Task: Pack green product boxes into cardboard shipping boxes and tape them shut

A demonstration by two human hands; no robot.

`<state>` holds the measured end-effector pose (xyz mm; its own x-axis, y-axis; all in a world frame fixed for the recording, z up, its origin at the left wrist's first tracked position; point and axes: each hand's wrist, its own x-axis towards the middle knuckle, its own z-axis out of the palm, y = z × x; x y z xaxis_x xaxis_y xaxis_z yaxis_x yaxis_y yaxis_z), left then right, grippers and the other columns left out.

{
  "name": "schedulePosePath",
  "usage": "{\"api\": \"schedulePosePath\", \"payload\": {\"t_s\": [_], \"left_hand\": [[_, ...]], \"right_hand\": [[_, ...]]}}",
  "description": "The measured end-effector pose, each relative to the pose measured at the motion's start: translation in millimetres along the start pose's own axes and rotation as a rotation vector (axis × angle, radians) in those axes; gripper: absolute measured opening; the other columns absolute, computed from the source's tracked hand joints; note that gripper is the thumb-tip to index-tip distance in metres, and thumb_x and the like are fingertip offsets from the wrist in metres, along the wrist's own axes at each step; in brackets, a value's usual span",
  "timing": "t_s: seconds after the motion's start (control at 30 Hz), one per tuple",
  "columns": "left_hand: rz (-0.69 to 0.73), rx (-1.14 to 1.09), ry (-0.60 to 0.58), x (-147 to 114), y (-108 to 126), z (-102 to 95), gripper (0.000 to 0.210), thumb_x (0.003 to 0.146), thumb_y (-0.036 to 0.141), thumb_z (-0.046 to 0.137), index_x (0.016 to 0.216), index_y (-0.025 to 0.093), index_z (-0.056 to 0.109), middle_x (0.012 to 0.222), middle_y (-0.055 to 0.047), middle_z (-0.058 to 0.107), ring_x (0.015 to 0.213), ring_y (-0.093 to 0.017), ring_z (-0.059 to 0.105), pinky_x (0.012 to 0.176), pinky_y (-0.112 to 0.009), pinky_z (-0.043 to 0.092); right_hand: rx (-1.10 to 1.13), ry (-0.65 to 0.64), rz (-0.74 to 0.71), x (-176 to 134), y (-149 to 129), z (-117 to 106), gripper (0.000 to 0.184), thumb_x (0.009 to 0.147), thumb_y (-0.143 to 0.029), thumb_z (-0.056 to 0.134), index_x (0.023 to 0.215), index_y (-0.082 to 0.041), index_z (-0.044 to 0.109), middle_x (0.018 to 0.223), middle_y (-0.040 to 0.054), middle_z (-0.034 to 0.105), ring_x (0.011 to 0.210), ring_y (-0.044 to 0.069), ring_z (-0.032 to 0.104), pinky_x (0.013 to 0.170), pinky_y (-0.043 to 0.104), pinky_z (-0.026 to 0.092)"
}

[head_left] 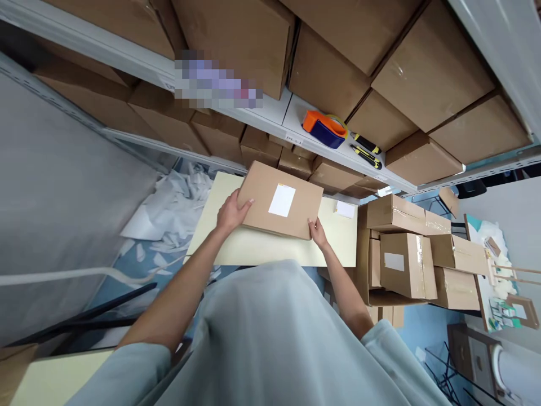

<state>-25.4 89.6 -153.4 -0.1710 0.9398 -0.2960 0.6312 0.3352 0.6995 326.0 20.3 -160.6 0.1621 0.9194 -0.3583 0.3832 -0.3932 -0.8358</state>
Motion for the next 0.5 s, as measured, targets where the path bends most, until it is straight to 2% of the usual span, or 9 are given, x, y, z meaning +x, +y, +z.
{"api": "schedulePosePath", "payload": {"t_s": [0.17,0.27,0.33,0.4,0.5], "left_hand": [[0.051,0.076,-0.124,31,4,-13.5,0.077,0.1,0.063,0.057,0.166,0.024,0.051,0.152,-0.016,0.072,0.129,-0.039,0.072,0.108,-0.048,0.056],[0.063,0.126,-0.167,54,16,-18.7,0.076,0.095,0.065,0.064,0.16,0.026,0.058,0.149,-0.016,0.074,0.135,-0.041,0.068,0.118,-0.055,0.05],[0.053,0.14,-0.152,64,27,-18.5,0.079,0.09,0.068,0.07,0.155,0.023,0.063,0.151,-0.021,0.071,0.146,-0.048,0.057,0.125,-0.067,0.038],[0.021,0.152,-0.109,67,38,-15.9,0.084,0.086,0.07,0.075,0.152,0.02,0.065,0.16,-0.027,0.061,0.157,-0.054,0.041,0.127,-0.078,0.026],[-0.009,0.108,-0.034,61,52,-10.0,0.082,0.088,0.065,0.077,0.155,0.019,0.062,0.175,-0.03,0.043,0.166,-0.059,0.021,0.125,-0.086,0.015]], "right_hand": [[0.061,0.046,0.096,-26,7,19,0.055,0.1,-0.057,0.064,0.138,-0.018,0.053,0.147,0.0209,0.071,0.129,0.028,0.074,0.107,0.043,0.063],[0.068,0.065,0.163,-44,11,31,0.053,0.097,-0.058,0.071,0.129,-0.021,0.051,0.14,0.02,0.073,0.122,0.028,0.077,0.099,0.042,0.066],[0.055,0.071,0.198,-57,10,40,0.051,0.095,-0.058,0.074,0.122,-0.022,0.051,0.134,0.0188,0.074,0.116,0.028,0.078,0.094,0.041,0.068],[0.032,0.072,0.221,-69,7,52,0.05,0.093,-0.058,0.077,0.116,-0.023,0.051,0.127,0.017,0.075,0.111,0.028,0.079,0.087,0.04,0.069],[-0.009,0.052,0.244,-86,-3,78,0.047,0.094,-0.059,0.077,0.111,-0.023,0.051,0.116,0.0142,0.077,0.093,0.026,0.081,0.071,0.035,0.067]]}}
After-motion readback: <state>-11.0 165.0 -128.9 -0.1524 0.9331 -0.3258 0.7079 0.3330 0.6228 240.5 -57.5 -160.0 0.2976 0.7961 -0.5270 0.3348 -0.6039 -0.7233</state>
